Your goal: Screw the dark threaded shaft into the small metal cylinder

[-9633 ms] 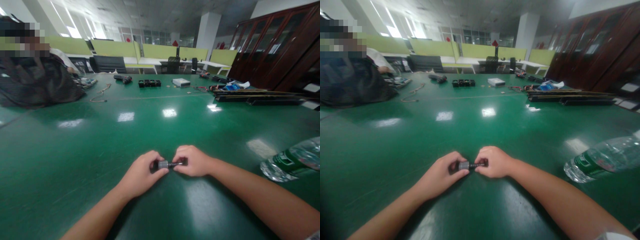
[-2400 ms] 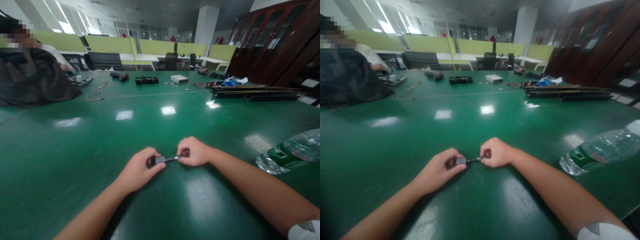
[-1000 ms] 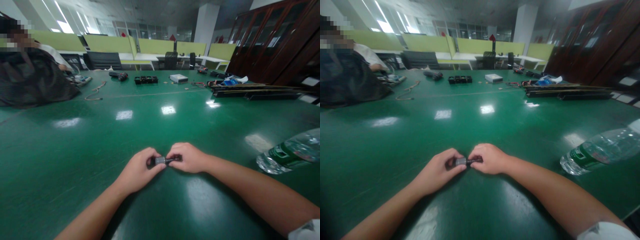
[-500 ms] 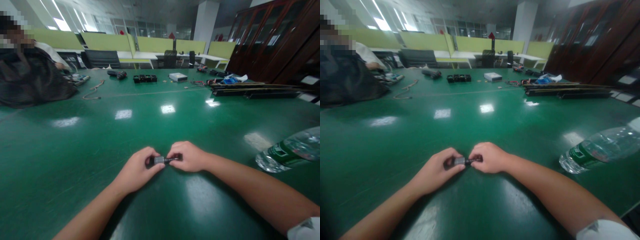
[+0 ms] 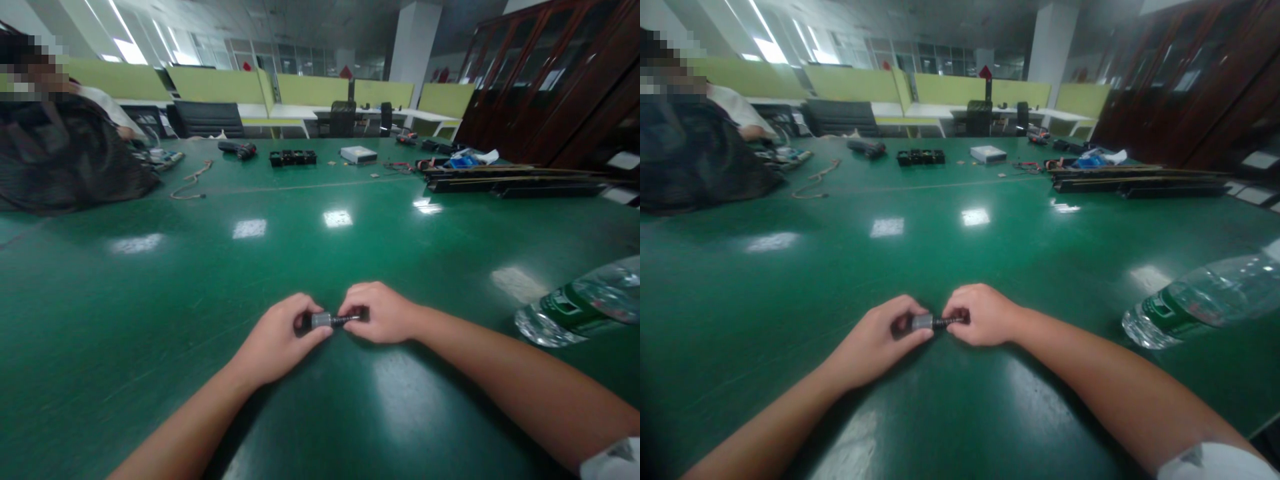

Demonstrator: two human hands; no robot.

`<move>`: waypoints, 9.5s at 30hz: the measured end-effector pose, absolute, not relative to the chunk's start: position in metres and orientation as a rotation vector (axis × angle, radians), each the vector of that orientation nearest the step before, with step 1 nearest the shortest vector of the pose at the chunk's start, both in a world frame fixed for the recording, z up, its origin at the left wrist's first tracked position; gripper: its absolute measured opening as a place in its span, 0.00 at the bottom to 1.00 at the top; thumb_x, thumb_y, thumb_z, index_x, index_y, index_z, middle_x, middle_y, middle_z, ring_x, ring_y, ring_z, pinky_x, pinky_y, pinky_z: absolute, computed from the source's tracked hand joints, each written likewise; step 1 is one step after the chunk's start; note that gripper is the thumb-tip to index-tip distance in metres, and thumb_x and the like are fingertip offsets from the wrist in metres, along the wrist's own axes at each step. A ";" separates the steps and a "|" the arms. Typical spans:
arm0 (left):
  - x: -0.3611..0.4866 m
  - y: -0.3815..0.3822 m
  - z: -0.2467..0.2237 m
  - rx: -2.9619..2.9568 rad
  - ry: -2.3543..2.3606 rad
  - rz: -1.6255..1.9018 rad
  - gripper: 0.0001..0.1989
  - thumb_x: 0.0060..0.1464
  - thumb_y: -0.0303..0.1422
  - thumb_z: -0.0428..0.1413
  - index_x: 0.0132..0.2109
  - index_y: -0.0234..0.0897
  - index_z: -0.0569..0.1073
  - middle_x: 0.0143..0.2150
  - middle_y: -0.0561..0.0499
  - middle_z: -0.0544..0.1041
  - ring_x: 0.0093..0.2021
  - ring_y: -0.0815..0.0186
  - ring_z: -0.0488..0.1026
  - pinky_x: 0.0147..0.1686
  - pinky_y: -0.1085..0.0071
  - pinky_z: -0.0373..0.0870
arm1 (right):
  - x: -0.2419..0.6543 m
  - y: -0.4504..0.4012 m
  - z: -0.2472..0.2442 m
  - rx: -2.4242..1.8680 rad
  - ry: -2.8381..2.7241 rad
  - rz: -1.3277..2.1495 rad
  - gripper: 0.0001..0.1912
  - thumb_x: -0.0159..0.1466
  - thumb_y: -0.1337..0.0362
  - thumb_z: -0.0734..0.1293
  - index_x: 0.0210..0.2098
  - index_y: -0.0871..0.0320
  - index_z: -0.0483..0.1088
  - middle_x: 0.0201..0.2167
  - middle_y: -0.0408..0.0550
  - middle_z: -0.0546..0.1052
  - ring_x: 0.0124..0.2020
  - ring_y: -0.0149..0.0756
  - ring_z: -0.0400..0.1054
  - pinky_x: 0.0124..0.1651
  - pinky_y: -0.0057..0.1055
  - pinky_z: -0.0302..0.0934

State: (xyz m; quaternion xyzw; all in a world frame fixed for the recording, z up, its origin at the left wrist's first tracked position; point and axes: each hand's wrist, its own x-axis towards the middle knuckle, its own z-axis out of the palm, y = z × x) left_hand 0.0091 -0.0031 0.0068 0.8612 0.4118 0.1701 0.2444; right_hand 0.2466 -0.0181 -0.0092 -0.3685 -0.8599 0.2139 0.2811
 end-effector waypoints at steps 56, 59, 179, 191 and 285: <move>0.009 -0.004 0.005 2.333 1.157 0.470 0.14 0.58 0.45 0.57 0.38 0.38 0.74 0.32 0.52 0.73 0.32 0.64 0.69 0.32 0.69 0.63 | 0.274 -0.004 -0.008 -1.055 -2.317 0.633 0.03 0.54 0.70 0.70 0.30 0.60 0.76 0.27 0.44 0.75 0.28 0.31 0.69 0.34 0.27 0.62; 0.009 -0.004 0.006 2.333 1.155 0.475 0.14 0.58 0.45 0.57 0.38 0.38 0.74 0.32 0.52 0.73 0.32 0.63 0.69 0.33 0.69 0.63 | 0.274 -0.005 -0.008 -1.033 -2.328 0.641 0.03 0.54 0.70 0.70 0.30 0.59 0.76 0.27 0.44 0.75 0.29 0.32 0.69 0.35 0.28 0.63; 0.008 -0.004 0.006 2.338 1.121 0.472 0.13 0.58 0.44 0.58 0.39 0.38 0.75 0.33 0.52 0.74 0.33 0.63 0.70 0.34 0.69 0.64 | 0.264 -0.013 -0.003 -1.050 -2.330 0.611 0.03 0.54 0.71 0.70 0.30 0.60 0.75 0.27 0.44 0.75 0.29 0.32 0.68 0.33 0.27 0.60; 0.007 -0.004 0.005 2.343 1.136 0.473 0.13 0.58 0.44 0.57 0.39 0.39 0.75 0.33 0.52 0.73 0.32 0.64 0.69 0.33 0.69 0.63 | 0.280 -0.007 -0.003 -1.106 -2.328 0.633 0.03 0.54 0.71 0.70 0.30 0.61 0.75 0.26 0.44 0.75 0.28 0.30 0.68 0.32 0.26 0.60; 0.010 -0.004 0.008 2.345 1.123 0.472 0.12 0.56 0.42 0.58 0.40 0.39 0.76 0.32 0.52 0.73 0.32 0.63 0.70 0.33 0.69 0.63 | 0.258 -0.014 -0.008 -1.023 -2.308 0.551 0.05 0.55 0.66 0.73 0.29 0.60 0.74 0.26 0.44 0.75 0.29 0.31 0.68 0.34 0.27 0.60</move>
